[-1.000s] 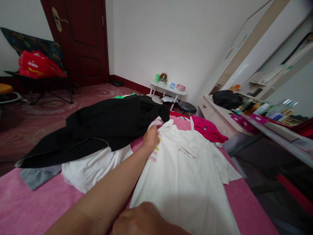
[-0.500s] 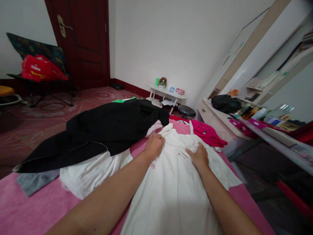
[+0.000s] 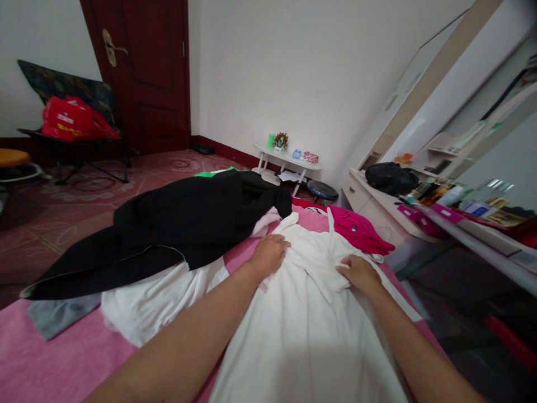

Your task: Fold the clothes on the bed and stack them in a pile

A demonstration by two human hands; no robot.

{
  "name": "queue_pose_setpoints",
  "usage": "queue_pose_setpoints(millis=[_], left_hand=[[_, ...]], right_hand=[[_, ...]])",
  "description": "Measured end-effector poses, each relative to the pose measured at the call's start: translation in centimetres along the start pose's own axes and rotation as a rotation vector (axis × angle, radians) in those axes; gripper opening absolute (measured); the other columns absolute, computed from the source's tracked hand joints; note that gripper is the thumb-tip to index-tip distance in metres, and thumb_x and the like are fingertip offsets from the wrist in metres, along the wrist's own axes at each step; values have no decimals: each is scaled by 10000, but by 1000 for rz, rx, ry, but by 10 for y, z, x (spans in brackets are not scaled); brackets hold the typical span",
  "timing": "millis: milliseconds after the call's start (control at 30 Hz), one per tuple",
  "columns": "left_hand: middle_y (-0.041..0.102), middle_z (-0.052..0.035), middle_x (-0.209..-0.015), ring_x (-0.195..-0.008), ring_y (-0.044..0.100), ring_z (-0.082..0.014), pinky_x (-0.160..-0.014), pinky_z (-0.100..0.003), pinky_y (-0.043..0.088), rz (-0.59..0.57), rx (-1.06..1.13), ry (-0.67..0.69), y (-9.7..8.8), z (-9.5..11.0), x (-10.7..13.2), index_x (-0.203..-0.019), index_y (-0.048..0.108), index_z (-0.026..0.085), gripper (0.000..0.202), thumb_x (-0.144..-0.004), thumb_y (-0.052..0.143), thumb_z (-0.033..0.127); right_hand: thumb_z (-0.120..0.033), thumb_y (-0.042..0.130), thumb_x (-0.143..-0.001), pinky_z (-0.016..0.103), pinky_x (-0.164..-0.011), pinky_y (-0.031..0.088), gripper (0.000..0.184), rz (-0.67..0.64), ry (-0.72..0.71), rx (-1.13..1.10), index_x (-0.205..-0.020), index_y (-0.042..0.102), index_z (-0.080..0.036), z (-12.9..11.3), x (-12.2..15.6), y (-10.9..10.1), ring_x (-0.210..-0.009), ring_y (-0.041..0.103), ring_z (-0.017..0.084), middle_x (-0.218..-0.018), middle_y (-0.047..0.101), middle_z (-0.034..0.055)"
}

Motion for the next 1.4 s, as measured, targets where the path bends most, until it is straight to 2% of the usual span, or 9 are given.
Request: queue_pose_setpoints(millis=[167, 333, 400, 533, 667, 933, 1100, 1233, 1400], left_hand=[[642, -52, -1129, -1081, 557, -224, -974, -364, 414, 26, 18, 38, 1, 0, -1, -1040, 690, 235, 271, -842, 524, 152], [652, -47, -1084, -1043, 570, -219, -958, -358, 428, 58, 19, 60, -1, 1, 1, -1017, 694, 233, 265, -833, 523, 146], [652, -47, -1068, -1023, 574, -216, -935, -346, 443, 71, 25, 42, -2, 0, 1, -1012, 692, 232, 259, -826, 530, 151], [639, -66, -1063, -992, 575, -223, -873, -327, 477, 116, 54, -76, -1, -8, -2, -991, 698, 214, 215, -815, 574, 214], [641, -79, -975, -937, 584, -213, -868, -325, 476, 197, 115, -169, -5, -17, -4, -895, 710, 181, 175, -846, 546, 218], [653, -60, -963, -927, 605, -177, -873, -279, 483, 208, 240, -204, -2, -32, -1, -912, 702, 162, 306, -731, 517, -1], [662, -68, -958, -975, 591, -187, -936, -304, 454, 203, 241, -183, 3, -33, 1, -900, 706, 153, 316, -721, 511, -18], [666, -66, -973, -997, 582, -190, -950, -310, 445, 206, 240, -175, 4, -32, 2, -903, 710, 159, 307, -724, 523, -6], [671, -58, -967, -985, 580, -191, -935, -303, 452, 201, 227, -179, 0, -29, 2, -893, 717, 171, 286, -734, 535, 19]], right_hand=[[-211, 522, -786, 302, -796, 427, 202, 155, -330, 145, -882, 691, -155, -61, -21, 9, -889, 601, 208, -965, 661, 103], [-175, 502, -810, 216, -794, 440, 208, -68, -553, 65, -850, 706, -191, -135, -39, 60, -865, 624, 147, -905, 707, 18], [-212, 520, -821, 240, -871, 426, 240, -95, -587, 67, -984, 695, -190, -153, -42, 79, -1003, 601, 168, -1072, 687, 39], [-355, 429, -906, 395, -1041, 314, 536, -87, -519, 132, -1401, 398, -151, -169, -45, 107, -1355, 322, 242, -1501, 336, 119], [-470, 236, -958, 443, -1087, 246, 618, -182, -441, 290, -1494, 174, -170, -169, -44, 121, -1434, 128, 214, -1576, 110, 69], [-541, 219, -947, 459, -1141, 116, 650, -376, -479, 242, -1507, 121, -226, -154, -23, 109, -1446, 45, 234, -1582, 38, 20], [-505, 357, -937, 352, -1109, 220, 565, -273, -584, 195, -1444, 339, -256, -123, -9, 88, -1395, 254, 205, -1536, 279, 48], [-444, 465, -902, 326, -947, 376, 463, 31, -301, 264, -1255, 554, -159, -79, -16, 58, -1184, 496, 239, -1297, 553, 144], [-435, 613, -787, 250, -637, 390, 243, 22, -143, 256, -914, 660, -234, -60, -35, 44, -811, 622, 177, -883, 687, 23]])
Point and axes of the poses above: each hand's wrist, its own x-axis away from the middle knuckle, its own y-axis out of the palm, z = x × y, the point moved 5 cm from there along -x, towards the middle knuckle
